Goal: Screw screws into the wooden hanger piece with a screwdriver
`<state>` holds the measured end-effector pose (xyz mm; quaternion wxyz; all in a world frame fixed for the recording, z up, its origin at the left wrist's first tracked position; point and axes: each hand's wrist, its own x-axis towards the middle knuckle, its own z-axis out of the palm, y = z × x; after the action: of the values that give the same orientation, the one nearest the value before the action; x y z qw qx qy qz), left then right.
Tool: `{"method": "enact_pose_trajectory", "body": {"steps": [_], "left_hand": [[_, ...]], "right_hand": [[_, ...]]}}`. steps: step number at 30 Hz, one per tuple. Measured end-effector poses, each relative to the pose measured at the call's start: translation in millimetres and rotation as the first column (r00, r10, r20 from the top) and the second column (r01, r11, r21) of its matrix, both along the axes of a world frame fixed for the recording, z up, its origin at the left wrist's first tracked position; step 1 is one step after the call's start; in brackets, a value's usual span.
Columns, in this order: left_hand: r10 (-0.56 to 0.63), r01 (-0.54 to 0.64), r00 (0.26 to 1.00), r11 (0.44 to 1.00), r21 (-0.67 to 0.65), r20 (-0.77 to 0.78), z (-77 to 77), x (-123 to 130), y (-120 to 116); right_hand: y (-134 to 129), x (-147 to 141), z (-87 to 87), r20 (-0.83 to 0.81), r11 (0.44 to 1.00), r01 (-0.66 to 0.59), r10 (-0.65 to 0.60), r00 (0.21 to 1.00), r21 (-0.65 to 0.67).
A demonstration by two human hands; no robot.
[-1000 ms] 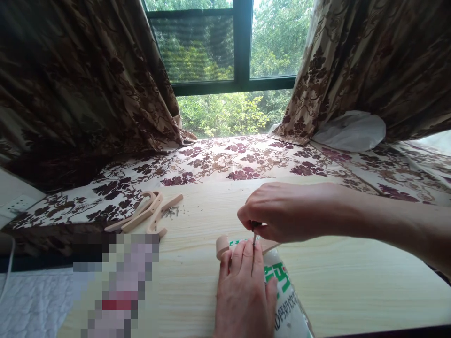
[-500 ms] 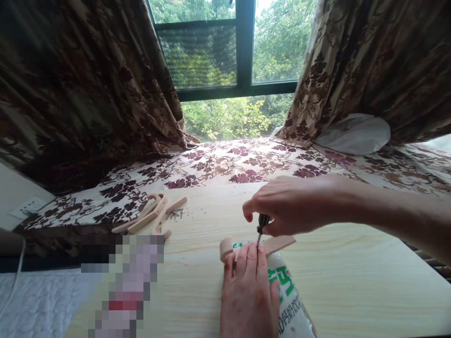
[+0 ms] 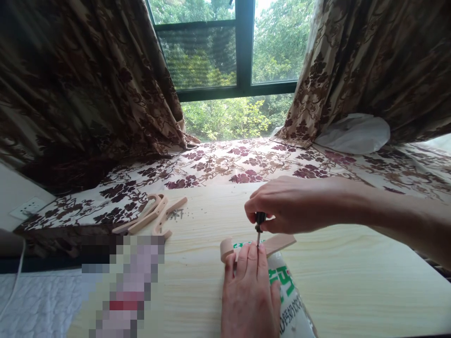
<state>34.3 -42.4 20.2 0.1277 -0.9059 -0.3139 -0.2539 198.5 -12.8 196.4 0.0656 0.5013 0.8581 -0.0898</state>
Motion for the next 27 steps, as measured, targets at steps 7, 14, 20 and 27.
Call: {"method": "enact_pose_trajectory", "body": {"steps": [7, 14, 20, 27], "left_hand": [[0.008, -0.009, 0.998, 1.0, 0.007, 0.061, 1.5, 3.4, -2.0], [0.006, -0.007, 0.999, 1.0, 0.028, 0.033, 1.4, 1.4, -0.6], [0.0, 0.003, 0.999, 0.999, 0.054, -0.054, -6.7, -4.0, 1.6], [-0.035, 0.039, 0.998, 0.996, 0.084, -0.044, -8.8, -4.0, 4.2]], "right_hand": [[0.7, -2.0, -5.0, -0.009, 0.998, 0.066, -0.066, 0.998, -0.002], [-3.0, -0.6, 4.4, -0.066, 0.996, 0.049, -0.054, 0.996, -0.074], [-0.5, -0.2, -3.3, -0.109, 0.995, 0.078, -0.085, 0.99, -0.061], [-15.4, 41.0, -9.8, -0.451, 0.946, 0.31, -0.32, 0.833, -0.099]]}}
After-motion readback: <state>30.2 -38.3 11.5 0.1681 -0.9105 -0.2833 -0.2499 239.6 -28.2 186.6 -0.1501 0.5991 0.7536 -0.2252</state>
